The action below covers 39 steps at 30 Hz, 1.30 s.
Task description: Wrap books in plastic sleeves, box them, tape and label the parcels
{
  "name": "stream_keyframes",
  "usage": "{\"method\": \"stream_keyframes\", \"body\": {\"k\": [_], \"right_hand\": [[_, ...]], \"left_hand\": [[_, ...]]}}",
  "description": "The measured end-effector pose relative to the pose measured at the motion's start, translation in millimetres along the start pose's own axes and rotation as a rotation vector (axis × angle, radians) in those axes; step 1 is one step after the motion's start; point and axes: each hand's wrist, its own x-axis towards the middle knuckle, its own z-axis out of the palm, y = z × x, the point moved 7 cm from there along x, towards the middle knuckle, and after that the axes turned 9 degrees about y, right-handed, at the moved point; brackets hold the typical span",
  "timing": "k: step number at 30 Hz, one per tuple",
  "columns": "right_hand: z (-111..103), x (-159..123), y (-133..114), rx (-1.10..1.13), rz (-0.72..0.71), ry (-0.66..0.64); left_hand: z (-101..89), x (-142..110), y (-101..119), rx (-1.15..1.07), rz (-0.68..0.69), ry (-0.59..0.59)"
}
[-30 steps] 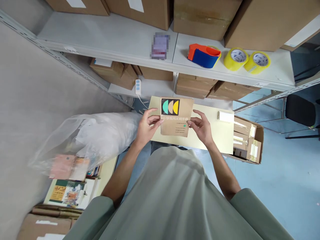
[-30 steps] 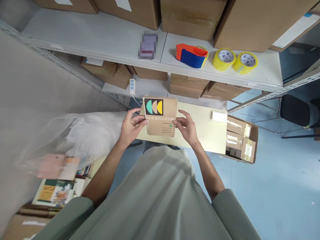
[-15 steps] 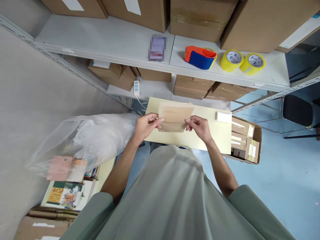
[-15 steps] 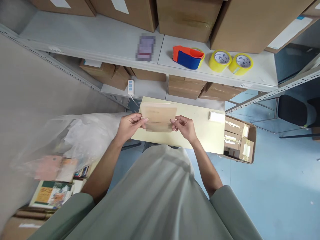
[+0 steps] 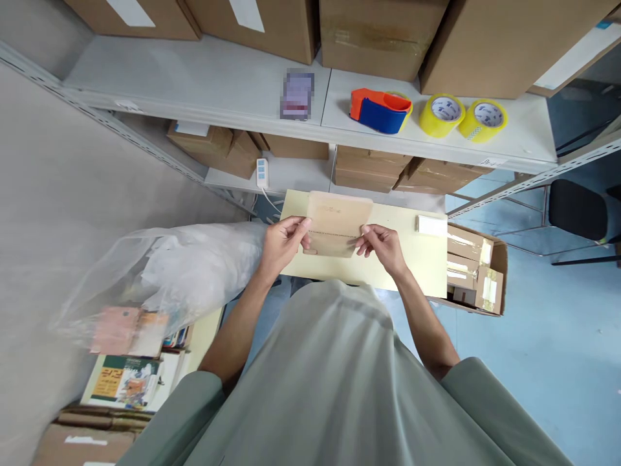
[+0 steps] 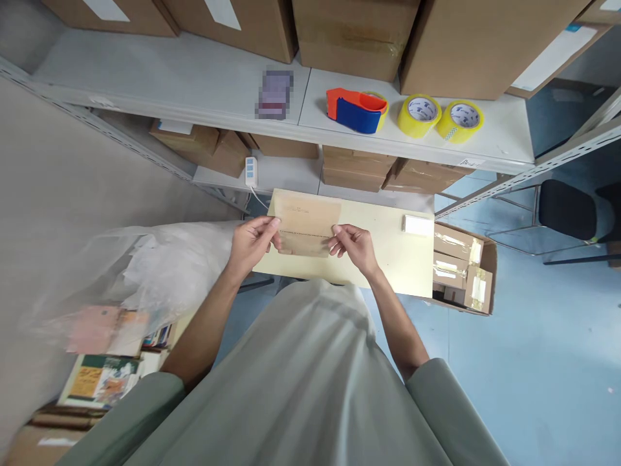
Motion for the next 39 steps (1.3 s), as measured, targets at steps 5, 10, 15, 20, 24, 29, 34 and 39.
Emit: {"method": "stream_keyframes", "body": {"k": [5,10,15,20,24,29,34,39], "right_hand": [[0,3,16,0.079,0.031,0.01],[10,19,43,0.08,-0.046,-0.014],[24,33,73,0.18,-0.006,-0.063],[30,27,90,0.254,0.051,-0.09],[27,19,99,0.269,0.116,-0.056],[16,19,107,0.27,0.201,0.041],[8,24,96,0.187,0.18,0.091],[18,20,67,0.131,0.064,0.144]], "left_hand": [[-7.5,-3,5,0.058,0.088,0.054],[0.3,-17,21,0.225,0.309,0.048],[35.5,-54,49,0.531,0.635,-0.02],[67.7,-79,62,0.716,0.749,-0.142],[72.0,-77,57,0.68,0.615,-0.184],[53.9,-63,41,0.466,0.402,-0.13],[13.5,-34,-14,0.185,0.062,0.062],[-3.8,-10,-76,0.046,-0.15,0.137]]}}
